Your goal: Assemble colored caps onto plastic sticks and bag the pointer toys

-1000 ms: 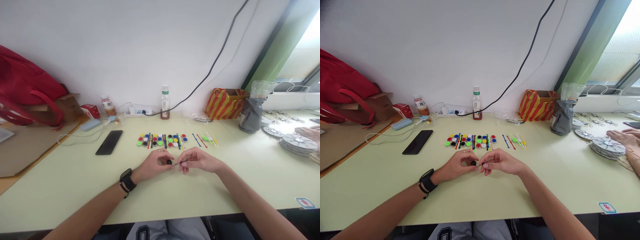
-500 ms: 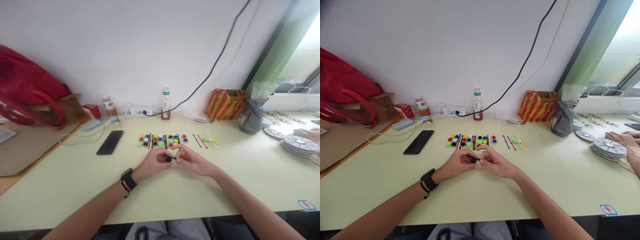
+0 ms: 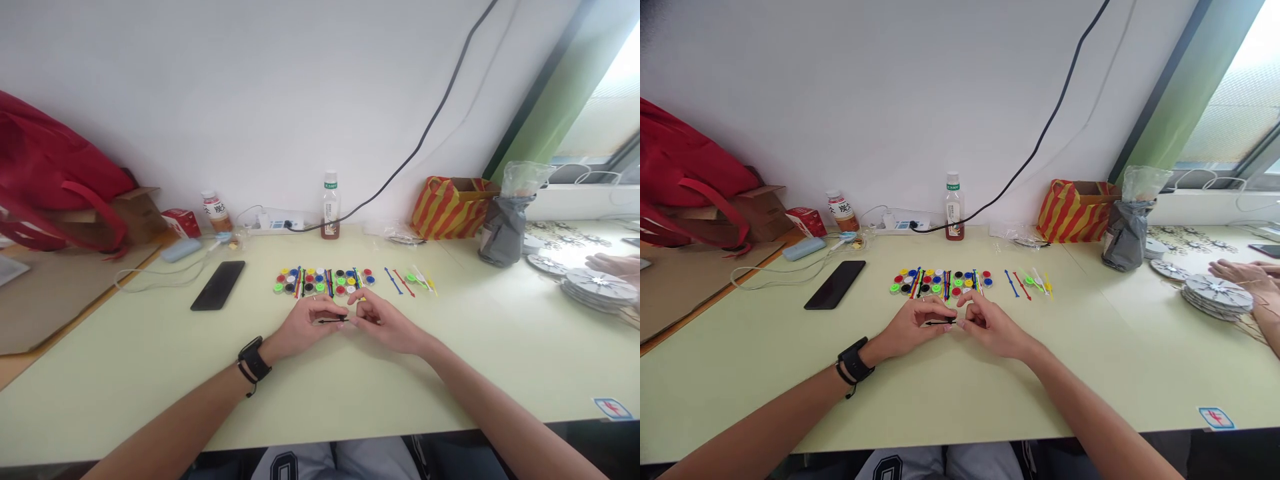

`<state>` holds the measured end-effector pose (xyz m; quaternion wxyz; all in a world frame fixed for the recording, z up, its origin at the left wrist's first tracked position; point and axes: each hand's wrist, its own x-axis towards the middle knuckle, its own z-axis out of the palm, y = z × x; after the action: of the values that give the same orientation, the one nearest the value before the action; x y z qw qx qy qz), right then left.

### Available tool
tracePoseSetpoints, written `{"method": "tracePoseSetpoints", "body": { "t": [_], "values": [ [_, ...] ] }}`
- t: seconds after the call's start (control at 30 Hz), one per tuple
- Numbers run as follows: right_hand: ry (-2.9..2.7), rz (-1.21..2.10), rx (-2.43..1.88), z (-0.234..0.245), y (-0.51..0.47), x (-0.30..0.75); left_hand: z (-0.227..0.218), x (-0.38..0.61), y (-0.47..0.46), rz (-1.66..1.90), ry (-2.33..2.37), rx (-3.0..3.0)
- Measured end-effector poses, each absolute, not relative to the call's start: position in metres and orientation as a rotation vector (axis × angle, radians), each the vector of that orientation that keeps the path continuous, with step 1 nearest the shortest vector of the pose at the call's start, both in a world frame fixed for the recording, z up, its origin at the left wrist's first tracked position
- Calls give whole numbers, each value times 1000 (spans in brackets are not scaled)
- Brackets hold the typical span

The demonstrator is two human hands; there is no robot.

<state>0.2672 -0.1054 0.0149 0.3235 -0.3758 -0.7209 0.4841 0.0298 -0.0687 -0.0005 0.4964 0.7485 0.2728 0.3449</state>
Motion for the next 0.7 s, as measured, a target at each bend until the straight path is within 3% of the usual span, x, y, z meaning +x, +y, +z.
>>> {"method": "tracePoseSetpoints", "body": {
  "t": [0.7],
  "values": [
    [-1864, 1175, -971, 14, -102, 271, 7, 31, -73, 839, 653, 1857]
  ]
}}
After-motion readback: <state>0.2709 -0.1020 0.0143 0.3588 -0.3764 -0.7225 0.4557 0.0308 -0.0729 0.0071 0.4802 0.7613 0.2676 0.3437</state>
